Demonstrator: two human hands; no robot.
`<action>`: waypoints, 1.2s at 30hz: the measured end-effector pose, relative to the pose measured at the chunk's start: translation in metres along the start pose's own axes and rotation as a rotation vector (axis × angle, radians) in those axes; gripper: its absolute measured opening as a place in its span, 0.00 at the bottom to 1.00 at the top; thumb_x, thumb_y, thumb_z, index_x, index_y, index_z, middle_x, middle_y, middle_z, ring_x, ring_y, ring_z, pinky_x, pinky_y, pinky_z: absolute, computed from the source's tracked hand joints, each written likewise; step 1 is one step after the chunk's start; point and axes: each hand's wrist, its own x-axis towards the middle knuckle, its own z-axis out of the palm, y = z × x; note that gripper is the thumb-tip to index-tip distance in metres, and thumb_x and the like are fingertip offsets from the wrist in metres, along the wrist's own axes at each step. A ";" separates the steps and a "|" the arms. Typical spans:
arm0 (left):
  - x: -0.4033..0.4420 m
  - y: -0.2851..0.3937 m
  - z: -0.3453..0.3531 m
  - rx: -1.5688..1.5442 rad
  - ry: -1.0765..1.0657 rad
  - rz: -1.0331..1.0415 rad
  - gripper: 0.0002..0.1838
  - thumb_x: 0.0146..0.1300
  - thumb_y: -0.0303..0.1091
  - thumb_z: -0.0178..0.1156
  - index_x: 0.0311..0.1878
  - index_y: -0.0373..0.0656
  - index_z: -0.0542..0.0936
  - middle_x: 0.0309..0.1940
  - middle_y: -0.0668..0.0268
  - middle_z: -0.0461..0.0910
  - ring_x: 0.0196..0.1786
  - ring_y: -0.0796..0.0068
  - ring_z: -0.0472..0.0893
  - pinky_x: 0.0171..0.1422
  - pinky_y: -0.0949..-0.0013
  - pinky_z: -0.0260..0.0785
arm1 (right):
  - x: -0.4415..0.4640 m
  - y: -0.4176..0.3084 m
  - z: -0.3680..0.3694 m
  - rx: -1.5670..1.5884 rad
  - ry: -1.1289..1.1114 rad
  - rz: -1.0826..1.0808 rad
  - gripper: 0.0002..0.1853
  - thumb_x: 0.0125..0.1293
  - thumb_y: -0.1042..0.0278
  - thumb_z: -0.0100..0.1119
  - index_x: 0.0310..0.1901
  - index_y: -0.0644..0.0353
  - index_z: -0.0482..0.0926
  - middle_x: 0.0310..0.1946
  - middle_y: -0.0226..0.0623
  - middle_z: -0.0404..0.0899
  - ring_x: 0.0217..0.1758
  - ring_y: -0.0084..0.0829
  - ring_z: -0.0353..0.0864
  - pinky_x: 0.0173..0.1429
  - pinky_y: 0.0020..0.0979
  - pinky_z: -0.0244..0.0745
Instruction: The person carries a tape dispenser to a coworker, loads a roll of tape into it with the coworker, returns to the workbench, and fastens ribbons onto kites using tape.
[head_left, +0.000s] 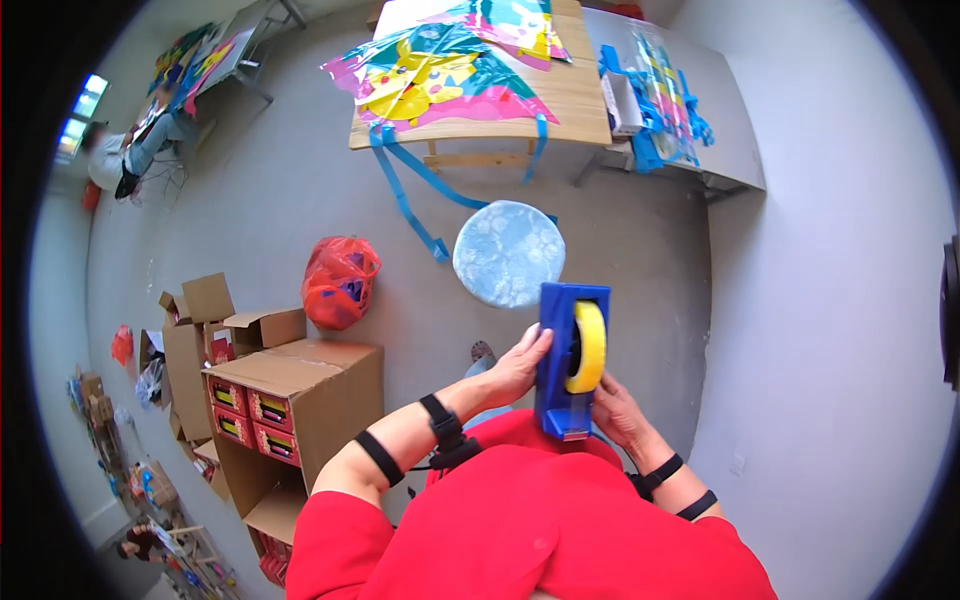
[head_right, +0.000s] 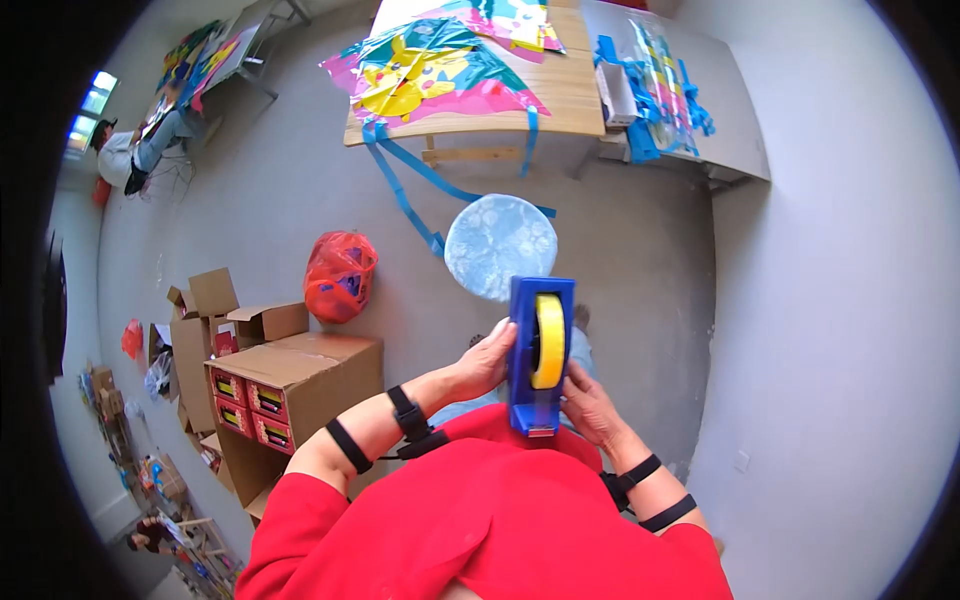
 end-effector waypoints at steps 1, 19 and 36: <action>0.010 0.014 0.008 0.035 0.031 -0.015 0.33 0.68 0.55 0.44 0.70 0.56 0.46 0.63 0.67 0.62 0.63 0.76 0.64 0.65 0.63 0.59 | 0.008 -0.015 -0.004 0.013 0.002 -0.004 0.29 0.68 0.62 0.51 0.68 0.56 0.55 0.61 0.31 0.65 0.62 0.28 0.67 0.62 0.32 0.65; 0.374 0.233 0.063 0.160 0.424 -0.052 0.38 0.67 0.61 0.38 0.72 0.60 0.35 0.71 0.67 0.46 0.72 0.69 0.50 0.69 0.54 0.51 | 0.269 -0.349 -0.191 0.027 -0.094 0.129 0.33 0.64 0.64 0.57 0.68 0.57 0.55 0.62 0.31 0.64 0.63 0.27 0.66 0.64 0.32 0.63; 0.473 0.301 0.012 0.246 0.417 -0.219 0.32 0.67 0.62 0.33 0.71 0.65 0.46 0.64 0.72 0.62 0.64 0.74 0.64 0.65 0.58 0.59 | 0.354 -0.394 -0.207 0.041 0.038 -0.022 0.34 0.66 0.62 0.56 0.69 0.58 0.53 0.61 0.35 0.66 0.58 0.25 0.70 0.58 0.29 0.69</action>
